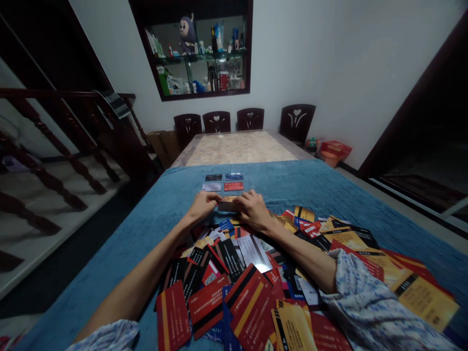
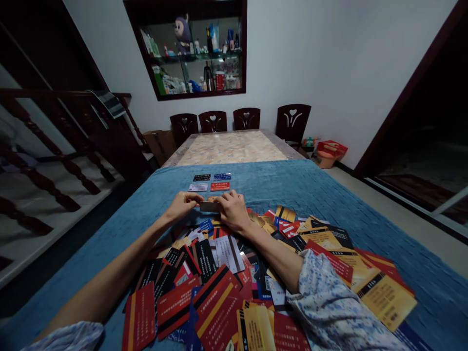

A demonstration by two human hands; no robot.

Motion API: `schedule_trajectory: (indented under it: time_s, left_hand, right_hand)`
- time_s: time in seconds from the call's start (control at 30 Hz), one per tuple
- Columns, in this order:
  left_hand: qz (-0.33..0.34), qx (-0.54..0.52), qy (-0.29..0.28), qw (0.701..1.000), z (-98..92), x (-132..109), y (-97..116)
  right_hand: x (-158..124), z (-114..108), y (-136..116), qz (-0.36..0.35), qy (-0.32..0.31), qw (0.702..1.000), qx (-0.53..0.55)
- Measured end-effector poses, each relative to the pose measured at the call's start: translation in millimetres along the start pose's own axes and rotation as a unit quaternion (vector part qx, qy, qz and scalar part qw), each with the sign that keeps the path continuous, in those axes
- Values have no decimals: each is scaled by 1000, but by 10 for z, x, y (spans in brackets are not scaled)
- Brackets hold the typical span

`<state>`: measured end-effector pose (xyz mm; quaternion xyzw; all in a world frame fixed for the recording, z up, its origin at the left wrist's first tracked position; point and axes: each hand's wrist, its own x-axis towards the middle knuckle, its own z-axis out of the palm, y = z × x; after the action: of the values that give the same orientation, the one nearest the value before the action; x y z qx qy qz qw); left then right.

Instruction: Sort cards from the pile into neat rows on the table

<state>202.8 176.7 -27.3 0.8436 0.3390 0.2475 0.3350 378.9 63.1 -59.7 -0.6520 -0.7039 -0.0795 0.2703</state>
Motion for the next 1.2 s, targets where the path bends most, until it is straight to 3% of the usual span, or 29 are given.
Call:
schedule_trajectory:
  time_s: [0.17, 0.4, 0.73, 1.2]
  left_hand:
    - [35, 63, -24, 997, 52, -61, 94]
    - [69, 132, -34, 988, 50, -66, 55]
    - [33, 119, 10, 992, -29, -17, 66]
    - [59, 107, 46, 991, -33, 91, 204]
  right_hand:
    - [9, 21, 0, -4, -6, 1000, -6]
    - [8, 41, 2, -10, -1, 1000, -18]
    - [34, 7, -70, -44, 20, 994, -96]
    - [187, -194, 32, -72, 68, 982, -164]
